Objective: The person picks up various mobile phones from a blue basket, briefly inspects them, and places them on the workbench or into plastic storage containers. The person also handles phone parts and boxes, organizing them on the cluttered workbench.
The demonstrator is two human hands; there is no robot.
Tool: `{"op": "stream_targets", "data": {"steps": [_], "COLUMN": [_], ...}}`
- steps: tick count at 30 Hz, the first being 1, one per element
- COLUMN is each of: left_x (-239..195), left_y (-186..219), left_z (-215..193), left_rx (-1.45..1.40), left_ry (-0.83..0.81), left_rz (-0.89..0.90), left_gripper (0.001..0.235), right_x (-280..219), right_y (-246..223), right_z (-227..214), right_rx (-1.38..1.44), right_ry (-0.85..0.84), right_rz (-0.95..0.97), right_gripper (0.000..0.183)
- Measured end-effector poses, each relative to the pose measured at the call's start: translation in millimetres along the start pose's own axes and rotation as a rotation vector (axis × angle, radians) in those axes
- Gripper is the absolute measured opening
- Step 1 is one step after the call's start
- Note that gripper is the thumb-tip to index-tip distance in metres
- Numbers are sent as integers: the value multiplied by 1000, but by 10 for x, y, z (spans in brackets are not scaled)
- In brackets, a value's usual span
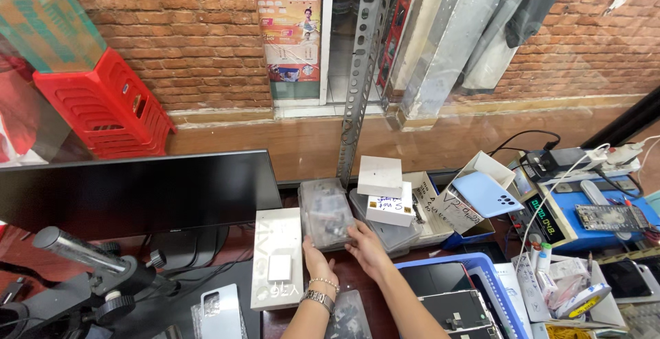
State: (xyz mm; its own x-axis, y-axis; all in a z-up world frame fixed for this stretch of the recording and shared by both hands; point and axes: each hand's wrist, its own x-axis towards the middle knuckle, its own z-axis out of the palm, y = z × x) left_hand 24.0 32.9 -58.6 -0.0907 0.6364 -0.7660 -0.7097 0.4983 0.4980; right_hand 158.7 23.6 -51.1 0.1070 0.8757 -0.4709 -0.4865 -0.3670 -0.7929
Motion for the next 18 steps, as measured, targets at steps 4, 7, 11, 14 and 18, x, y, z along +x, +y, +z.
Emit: {"op": "stream_targets", "data": {"steps": [4, 7, 11, 14, 18], "left_x": [5, 136, 317, 389, 455], "left_y": [57, 29, -74, -119, -184], "left_z": [16, 9, 9, -22, -90], "left_rx": [2, -10, 55, 125, 186], "left_ry": [16, -33, 38, 74, 83], "left_rz": [-37, -52, -40, -26, -74], "left_gripper": [71, 70, 70, 71, 66], "right_x": [161, 246, 220, 109, 0], "right_y": [204, 266, 271, 276, 256], "right_z": [48, 22, 13, 52, -15], "right_rx": [-720, -881, -663, -563, -612], "right_ry": [231, 277, 299, 182, 124], "right_rz": [-264, -233, -98, -2, 41], "right_gripper": [61, 68, 65, 61, 62]}}
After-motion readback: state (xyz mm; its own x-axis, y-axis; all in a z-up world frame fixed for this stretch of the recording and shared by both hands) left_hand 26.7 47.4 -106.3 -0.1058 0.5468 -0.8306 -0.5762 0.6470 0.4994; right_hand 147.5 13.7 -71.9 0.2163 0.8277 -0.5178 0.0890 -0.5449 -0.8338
